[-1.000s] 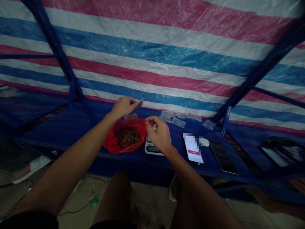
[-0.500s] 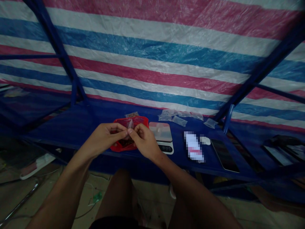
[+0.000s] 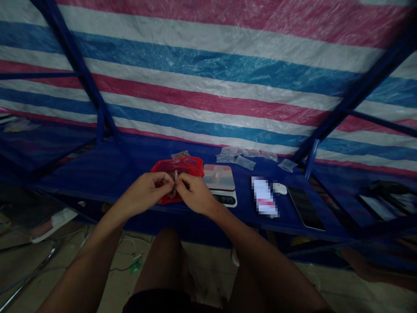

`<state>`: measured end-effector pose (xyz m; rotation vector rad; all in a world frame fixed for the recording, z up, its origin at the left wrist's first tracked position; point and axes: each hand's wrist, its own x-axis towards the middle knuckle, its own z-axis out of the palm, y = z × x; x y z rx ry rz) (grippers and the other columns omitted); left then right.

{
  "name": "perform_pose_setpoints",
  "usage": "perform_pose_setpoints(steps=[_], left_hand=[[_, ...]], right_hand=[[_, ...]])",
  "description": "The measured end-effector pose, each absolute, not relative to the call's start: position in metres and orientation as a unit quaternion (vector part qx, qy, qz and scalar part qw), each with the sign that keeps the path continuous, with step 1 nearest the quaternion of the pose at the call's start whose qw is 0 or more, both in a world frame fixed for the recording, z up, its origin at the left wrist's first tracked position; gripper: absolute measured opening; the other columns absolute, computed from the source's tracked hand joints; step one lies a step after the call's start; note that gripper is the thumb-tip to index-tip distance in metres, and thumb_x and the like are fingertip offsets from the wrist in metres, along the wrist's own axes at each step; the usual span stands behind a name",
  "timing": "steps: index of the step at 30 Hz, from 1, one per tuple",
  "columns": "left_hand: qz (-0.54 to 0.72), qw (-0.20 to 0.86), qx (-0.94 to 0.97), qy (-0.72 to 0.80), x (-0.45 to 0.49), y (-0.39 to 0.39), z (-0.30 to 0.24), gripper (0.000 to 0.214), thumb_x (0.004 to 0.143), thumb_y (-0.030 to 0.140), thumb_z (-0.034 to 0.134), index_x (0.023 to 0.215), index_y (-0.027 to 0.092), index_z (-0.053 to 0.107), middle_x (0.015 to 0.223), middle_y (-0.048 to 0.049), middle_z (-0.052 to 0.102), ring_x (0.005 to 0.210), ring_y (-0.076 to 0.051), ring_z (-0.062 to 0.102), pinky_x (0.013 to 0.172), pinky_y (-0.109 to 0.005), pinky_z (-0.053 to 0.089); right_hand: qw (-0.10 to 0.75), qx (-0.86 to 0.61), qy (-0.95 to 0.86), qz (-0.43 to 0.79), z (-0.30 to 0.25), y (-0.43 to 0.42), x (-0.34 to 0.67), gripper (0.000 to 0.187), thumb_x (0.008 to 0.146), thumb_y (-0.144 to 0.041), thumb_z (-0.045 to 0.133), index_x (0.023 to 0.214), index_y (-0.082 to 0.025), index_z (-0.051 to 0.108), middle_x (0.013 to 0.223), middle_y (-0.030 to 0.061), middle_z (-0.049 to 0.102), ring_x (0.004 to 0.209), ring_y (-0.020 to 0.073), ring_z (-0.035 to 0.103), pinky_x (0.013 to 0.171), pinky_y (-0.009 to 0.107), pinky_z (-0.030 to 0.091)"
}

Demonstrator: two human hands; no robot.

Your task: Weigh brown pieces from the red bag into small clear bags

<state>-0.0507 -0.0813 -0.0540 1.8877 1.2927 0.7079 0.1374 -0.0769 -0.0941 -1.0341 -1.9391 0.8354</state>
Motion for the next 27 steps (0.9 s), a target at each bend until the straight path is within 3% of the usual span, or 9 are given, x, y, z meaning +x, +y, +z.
perform_pose_setpoints(steps=[7,13,15,17,20,22,27], left_hand=[[0.294,0.260,0.743,0.542,-0.036,-0.082,-0.057,0.019,0.079,0.037,0.052,0.070,0.022,0.058,0.068,0.0019,0.064,0.063,-0.017,0.059,0.062,-0.028,0.044],[0.272,0.199,0.717,0.610,-0.035,-0.086,-0.051,0.024,0.086,0.043,0.055,0.073,0.023,0.057,0.067,-0.0005,0.066,0.062,-0.020,0.062,0.060,-0.031,0.044],[0.284,0.167,0.731,0.597,-0.037,-0.088,-0.051,0.023,0.088,0.044,0.056,0.081,0.023,0.061,0.075,-0.0029,0.070,0.070,-0.023,0.066,0.067,-0.034,0.050],[0.318,0.145,0.772,0.532,-0.040,-0.089,-0.054,0.028,0.088,0.042,0.060,0.105,0.020,0.065,0.104,-0.0088,0.075,0.095,-0.027,0.071,0.086,-0.039,0.056],[0.327,0.163,0.833,0.415,-0.042,-0.087,-0.058,0.072,0.083,0.042,0.073,0.147,0.020,0.049,0.153,-0.0155,0.057,0.137,-0.033,0.058,0.115,-0.046,0.048],[0.307,0.196,0.841,0.401,-0.043,-0.084,-0.059,0.082,0.081,0.043,0.078,0.153,0.022,0.045,0.158,-0.0146,0.054,0.142,-0.033,0.055,0.119,-0.047,0.045],[0.291,0.232,0.825,0.426,-0.044,-0.078,-0.059,0.059,0.082,0.049,0.079,0.132,0.022,0.064,0.136,-0.0103,0.071,0.123,-0.031,0.068,0.106,-0.043,0.055]], right_hand=[[0.354,-0.480,-0.769,0.230,-0.094,-0.078,0.137,0.021,0.099,-0.029,0.055,0.080,-0.021,0.062,0.075,0.0003,0.067,0.064,0.0138,0.054,0.059,0.028,0.027],[0.347,-0.527,-0.749,0.204,-0.088,-0.075,0.141,0.018,0.092,-0.031,0.062,0.076,-0.022,0.063,0.072,0.0008,0.067,0.062,0.0148,0.051,0.059,0.030,0.024],[0.355,-0.517,-0.746,0.223,-0.087,-0.074,0.143,0.022,0.092,-0.032,0.061,0.073,-0.022,0.060,0.070,0.0003,0.065,0.061,0.0145,0.051,0.058,0.030,0.025],[0.365,-0.495,-0.750,0.244,-0.087,-0.072,0.145,0.024,0.093,-0.030,0.058,0.071,-0.022,0.057,0.068,-0.0009,0.062,0.060,0.0139,0.050,0.058,0.029,0.027],[0.375,-0.457,-0.756,0.283,-0.087,-0.070,0.147,0.023,0.093,-0.025,0.055,0.070,-0.022,0.054,0.068,-0.0019,0.060,0.062,0.0135,0.050,0.059,0.027,0.031],[0.376,-0.427,-0.762,0.310,-0.087,-0.069,0.148,0.022,0.093,-0.024,0.053,0.070,-0.022,0.054,0.070,-0.0021,0.060,0.064,0.0134,0.051,0.061,0.025,0.034],[0.373,-0.396,-0.772,0.329,-0.086,-0.066,0.153,0.021,0.092,-0.024,0.051,0.071,-0.021,0.056,0.070,-0.0030,0.059,0.064,0.0125,0.051,0.061,0.025,0.035]])
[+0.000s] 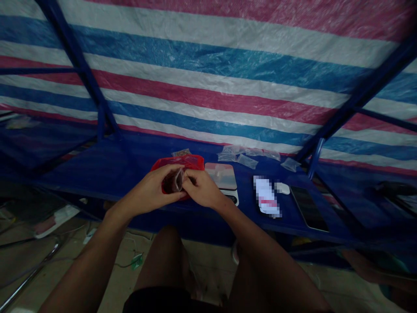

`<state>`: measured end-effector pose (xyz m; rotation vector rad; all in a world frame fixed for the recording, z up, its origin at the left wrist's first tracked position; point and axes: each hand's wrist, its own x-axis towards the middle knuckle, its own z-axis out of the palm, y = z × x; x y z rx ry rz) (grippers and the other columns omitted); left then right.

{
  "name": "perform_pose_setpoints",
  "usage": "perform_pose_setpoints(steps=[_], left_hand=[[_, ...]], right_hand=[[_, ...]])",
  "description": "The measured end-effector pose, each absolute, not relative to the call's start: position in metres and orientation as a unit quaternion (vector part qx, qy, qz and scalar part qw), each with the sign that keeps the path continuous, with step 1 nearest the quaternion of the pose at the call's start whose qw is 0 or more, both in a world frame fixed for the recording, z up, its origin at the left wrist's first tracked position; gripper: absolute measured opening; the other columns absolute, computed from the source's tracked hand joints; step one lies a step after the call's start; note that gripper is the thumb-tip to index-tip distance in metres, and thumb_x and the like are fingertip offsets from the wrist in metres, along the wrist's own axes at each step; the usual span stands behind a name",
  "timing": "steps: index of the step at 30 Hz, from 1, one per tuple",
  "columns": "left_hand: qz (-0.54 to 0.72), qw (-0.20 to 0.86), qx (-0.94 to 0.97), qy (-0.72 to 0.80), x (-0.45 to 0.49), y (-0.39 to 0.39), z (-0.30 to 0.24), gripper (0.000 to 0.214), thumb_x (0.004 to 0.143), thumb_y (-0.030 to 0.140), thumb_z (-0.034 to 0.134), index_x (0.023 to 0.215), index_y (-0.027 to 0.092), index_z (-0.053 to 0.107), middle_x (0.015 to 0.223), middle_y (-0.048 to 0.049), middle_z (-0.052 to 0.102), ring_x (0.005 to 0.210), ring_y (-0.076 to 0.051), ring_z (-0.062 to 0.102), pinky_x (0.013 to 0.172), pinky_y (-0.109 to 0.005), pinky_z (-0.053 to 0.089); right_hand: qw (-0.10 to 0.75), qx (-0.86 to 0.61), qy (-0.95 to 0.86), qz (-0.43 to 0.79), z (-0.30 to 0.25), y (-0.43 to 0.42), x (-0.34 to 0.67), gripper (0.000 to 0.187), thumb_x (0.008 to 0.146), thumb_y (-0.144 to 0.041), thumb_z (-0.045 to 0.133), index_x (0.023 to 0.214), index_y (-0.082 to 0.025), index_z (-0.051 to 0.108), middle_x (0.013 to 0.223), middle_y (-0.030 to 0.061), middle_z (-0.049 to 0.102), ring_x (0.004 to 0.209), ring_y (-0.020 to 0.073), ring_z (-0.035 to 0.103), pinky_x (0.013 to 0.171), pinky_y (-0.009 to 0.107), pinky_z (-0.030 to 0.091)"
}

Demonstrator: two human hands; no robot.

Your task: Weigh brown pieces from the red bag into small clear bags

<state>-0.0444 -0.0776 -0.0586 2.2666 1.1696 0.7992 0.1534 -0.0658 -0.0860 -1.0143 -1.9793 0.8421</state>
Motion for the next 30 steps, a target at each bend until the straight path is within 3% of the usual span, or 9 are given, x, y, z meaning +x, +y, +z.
perform_pose_setpoints(steps=[4,9,15,22,26,30], left_hand=[[0.304,0.190,0.827,0.434,-0.048,-0.074,-0.061,0.049,0.085,0.049,0.076,0.125,0.022,0.068,0.126,-0.0084,0.074,0.116,-0.029,0.070,0.102,-0.040,0.055],[0.272,0.154,0.848,0.427,-0.050,-0.070,-0.064,0.043,0.088,0.049,0.072,0.122,0.023,0.068,0.124,-0.0090,0.074,0.112,-0.029,0.070,0.099,-0.040,0.055],[0.285,0.142,0.843,0.433,-0.043,-0.065,-0.070,0.056,0.086,0.052,0.072,0.131,0.020,0.064,0.135,-0.0141,0.069,0.123,-0.033,0.066,0.107,-0.045,0.052],[0.224,0.123,0.861,0.440,-0.039,-0.041,-0.057,0.060,0.089,0.054,0.066,0.138,0.019,0.063,0.132,-0.0140,0.073,0.118,-0.032,0.071,0.105,-0.042,0.052],[0.160,0.093,0.886,0.425,-0.041,-0.026,-0.040,0.047,0.092,0.051,0.062,0.129,0.023,0.071,0.120,-0.0101,0.079,0.105,-0.030,0.074,0.093,-0.036,0.054],[0.062,0.052,0.889,0.450,-0.044,-0.014,-0.030,0.037,0.082,0.045,0.069,0.114,0.029,0.076,0.106,-0.0066,0.081,0.093,-0.029,0.076,0.083,-0.034,0.053]], right_hand=[[0.375,-0.427,-0.763,0.310,-0.085,-0.064,0.157,0.026,0.092,-0.025,0.053,0.066,-0.021,0.054,0.065,-0.0035,0.054,0.060,0.0121,0.048,0.057,0.026,0.030],[0.376,-0.446,-0.745,0.323,-0.088,-0.063,0.156,0.031,0.096,-0.040,0.058,0.072,-0.020,0.062,0.069,-0.0012,0.062,0.063,0.0126,0.053,0.057,0.025,0.033],[0.396,-0.430,-0.714,0.386,-0.091,-0.055,0.154,0.020,0.088,-0.021,0.055,0.072,-0.019,0.066,0.068,-0.0018,0.065,0.059,0.0120,0.055,0.056,0.024,0.037],[0.406,-0.451,-0.708,0.360,-0.088,-0.049,0.160,0.025,0.094,-0.024,0.053,0.074,-0.019,0.067,0.063,-0.0012,0.063,0.060,0.0146,0.057,0.056,0.025,0.039],[0.411,-0.467,-0.713,0.323,-0.092,-0.046,0.165,0.024,0.094,-0.018,0.051,0.091,-0.019,0.074,0.082,0.0037,0.076,0.072,0.0181,0.067,0.067,0.028,0.048],[0.334,-0.518,-0.762,0.199,-0.089,-0.051,0.172,0.025,0.093,-0.018,0.058,0.107,-0.021,0.078,0.100,0.0083,0.081,0.087,0.0239,0.072,0.078,0.033,0.050]])
